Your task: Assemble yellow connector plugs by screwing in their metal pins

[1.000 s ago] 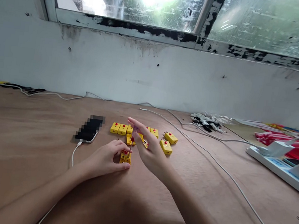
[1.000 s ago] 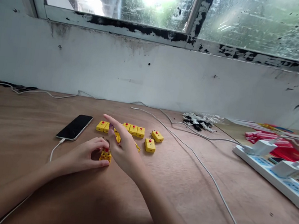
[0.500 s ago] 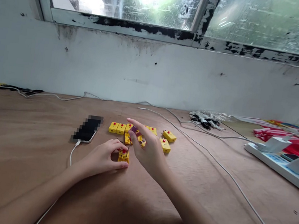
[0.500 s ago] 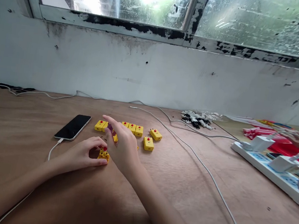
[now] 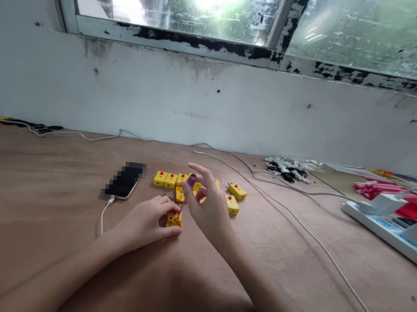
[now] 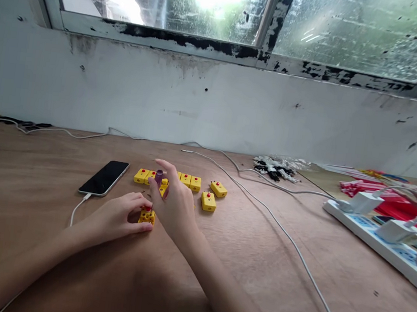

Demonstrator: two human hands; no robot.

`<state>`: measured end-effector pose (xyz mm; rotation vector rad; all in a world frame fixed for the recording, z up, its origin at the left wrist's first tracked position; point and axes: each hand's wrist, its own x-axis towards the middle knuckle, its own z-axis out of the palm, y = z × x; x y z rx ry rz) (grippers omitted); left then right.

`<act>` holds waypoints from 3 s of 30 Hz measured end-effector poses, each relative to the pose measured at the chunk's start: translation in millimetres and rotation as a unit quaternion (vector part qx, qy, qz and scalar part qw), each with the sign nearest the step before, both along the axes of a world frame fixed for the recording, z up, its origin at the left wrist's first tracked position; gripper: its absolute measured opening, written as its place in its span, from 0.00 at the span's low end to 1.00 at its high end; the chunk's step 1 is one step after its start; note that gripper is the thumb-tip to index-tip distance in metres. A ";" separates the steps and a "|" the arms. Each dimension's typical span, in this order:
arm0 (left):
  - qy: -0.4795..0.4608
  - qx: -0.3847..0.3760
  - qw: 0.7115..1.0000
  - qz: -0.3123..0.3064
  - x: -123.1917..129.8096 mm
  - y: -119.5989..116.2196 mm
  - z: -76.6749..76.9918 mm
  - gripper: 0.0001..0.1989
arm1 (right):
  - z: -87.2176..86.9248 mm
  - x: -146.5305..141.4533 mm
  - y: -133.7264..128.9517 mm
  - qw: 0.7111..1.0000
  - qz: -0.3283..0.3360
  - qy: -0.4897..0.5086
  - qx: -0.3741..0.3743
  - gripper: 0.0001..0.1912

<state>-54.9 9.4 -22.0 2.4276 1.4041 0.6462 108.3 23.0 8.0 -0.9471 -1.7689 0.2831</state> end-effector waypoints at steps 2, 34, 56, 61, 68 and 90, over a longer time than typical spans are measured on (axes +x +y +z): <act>-0.004 -0.019 1.000 -0.008 -4.4 1.4 2.2 0.15 | 1.3 5.7 3.7 0.998 0.016 0.066 -0.001 0.12; 0.004 0.017 0.999 0.051 -30.2 11.7 11.1 0.19 | -50.6 101.0 -5.1 0.940 -0.014 -0.341 -0.020 0.12; 0.055 0.045 0.996 0.053 -38.1 36.3 -9.5 0.15 | -30.0 78.0 11.8 0.953 -0.033 -0.301 -0.008 0.11; 0.034 0.054 0.997 0.043 -36.8 34.5 -7.9 0.13 | -27.3 33.7 42.2 0.929 -0.038 -0.363 -0.053 0.26; -0.012 -0.025 1.000 -0.010 -25.4 9.6 12.3 0.17 | -42.5 10.6 58.3 0.931 -0.024 -0.361 -0.050 0.22; 0.020 -0.024 0.999 -0.014 -13.1 6.1 5.0 0.16 | -12.1 20.5 9.4 0.911 0.185 -0.242 -0.279 0.37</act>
